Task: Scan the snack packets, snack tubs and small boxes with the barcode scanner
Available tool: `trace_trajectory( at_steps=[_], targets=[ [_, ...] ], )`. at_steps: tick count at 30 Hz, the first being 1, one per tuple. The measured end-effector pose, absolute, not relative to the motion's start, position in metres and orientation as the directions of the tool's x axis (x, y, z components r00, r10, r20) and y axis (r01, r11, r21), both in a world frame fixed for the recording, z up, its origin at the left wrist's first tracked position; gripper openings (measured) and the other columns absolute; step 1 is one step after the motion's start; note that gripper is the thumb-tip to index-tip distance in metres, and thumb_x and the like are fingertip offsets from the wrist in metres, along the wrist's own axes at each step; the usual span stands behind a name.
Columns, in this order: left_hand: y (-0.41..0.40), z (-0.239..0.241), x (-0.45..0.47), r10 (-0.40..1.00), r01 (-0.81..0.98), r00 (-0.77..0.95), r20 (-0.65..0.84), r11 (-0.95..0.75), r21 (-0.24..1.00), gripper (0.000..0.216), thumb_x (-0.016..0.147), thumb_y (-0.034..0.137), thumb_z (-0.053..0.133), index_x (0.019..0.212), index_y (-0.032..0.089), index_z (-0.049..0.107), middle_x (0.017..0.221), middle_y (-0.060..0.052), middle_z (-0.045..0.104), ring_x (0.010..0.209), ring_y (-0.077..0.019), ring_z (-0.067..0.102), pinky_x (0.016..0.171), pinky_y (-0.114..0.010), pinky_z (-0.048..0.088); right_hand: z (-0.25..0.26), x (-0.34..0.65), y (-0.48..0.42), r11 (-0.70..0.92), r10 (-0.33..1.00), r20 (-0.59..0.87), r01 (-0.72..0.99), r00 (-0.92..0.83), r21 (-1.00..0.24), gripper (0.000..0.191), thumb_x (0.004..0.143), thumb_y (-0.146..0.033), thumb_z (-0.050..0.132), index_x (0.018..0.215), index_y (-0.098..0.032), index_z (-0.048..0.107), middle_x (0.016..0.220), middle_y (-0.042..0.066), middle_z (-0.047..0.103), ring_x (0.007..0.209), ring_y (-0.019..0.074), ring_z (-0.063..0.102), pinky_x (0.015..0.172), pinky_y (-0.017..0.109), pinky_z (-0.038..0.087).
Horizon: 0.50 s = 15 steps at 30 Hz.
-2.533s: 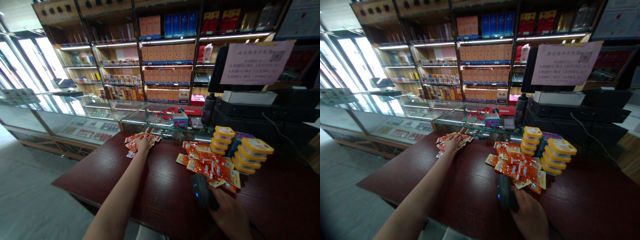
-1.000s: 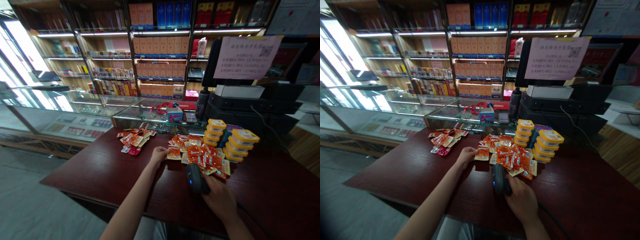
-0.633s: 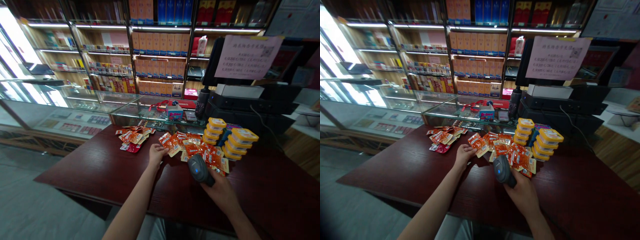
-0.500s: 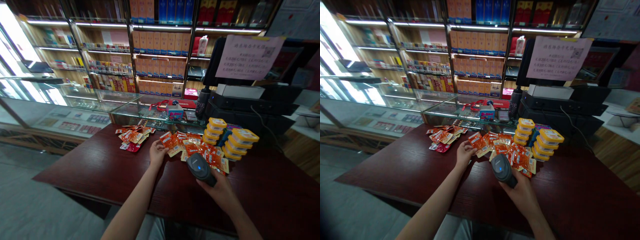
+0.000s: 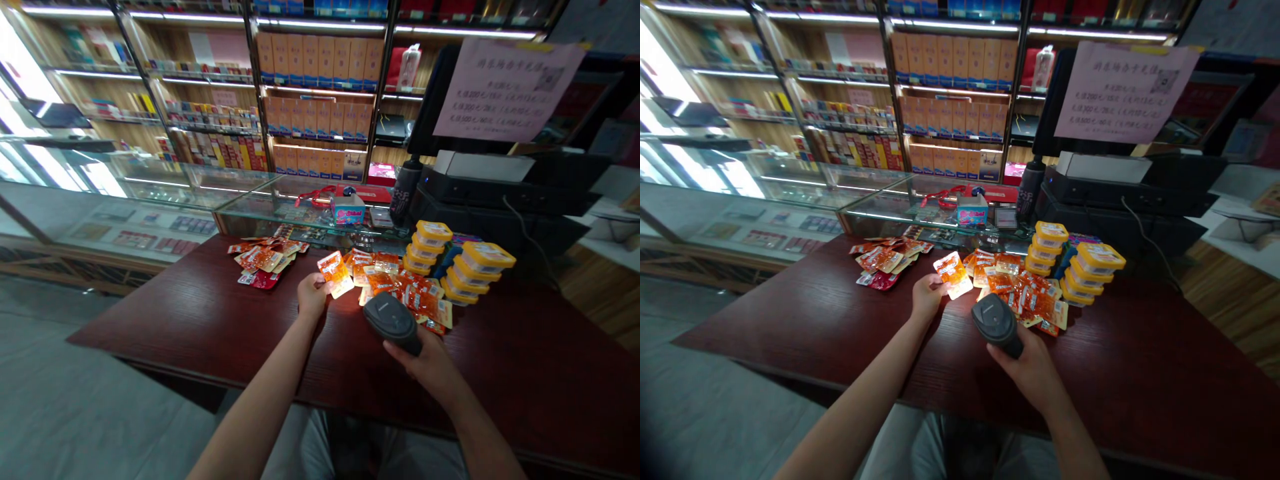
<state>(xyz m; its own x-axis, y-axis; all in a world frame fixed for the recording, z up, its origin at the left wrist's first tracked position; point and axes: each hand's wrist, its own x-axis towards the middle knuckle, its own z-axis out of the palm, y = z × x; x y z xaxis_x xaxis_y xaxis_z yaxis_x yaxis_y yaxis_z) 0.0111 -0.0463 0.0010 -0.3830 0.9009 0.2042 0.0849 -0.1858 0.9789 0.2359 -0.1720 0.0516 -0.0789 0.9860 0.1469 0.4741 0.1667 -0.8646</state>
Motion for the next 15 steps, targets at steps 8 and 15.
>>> trace_trajectory(
  at_steps=[8,15],
  targets=[
    [-0.0444,-0.0028,0.0107,0.907,0.061,-0.368,0.204,-0.196,0.979,0.013,0.059,0.017,0.068,0.072,0.013,0.064,0.076,-0.006,0.070,0.067,-0.0165,0.064,0.062,-0.025,0.050,0.0563,0.2359,-0.1755,0.189,0.982,0.160,0.484,-0.101,-0.855,0.034,0.073,-0.041,0.066,0.100,-0.020,0.069,0.081,0.003,0.073,0.081,0.0238,0.068,0.069,0.034,0.055],
    [-0.0430,-0.0053,0.0091,0.904,0.063,-0.371,0.213,-0.204,0.977,0.012,0.059,0.017,0.068,0.071,0.014,0.064,0.072,-0.004,0.069,0.065,-0.0156,0.063,0.062,-0.025,0.050,0.0590,0.2391,-0.1763,0.234,0.971,0.177,0.496,-0.159,-0.836,0.034,0.076,-0.037,0.063,0.103,-0.018,0.066,0.104,0.008,0.072,0.098,0.0251,0.065,0.088,0.038,0.050]
  ],
)
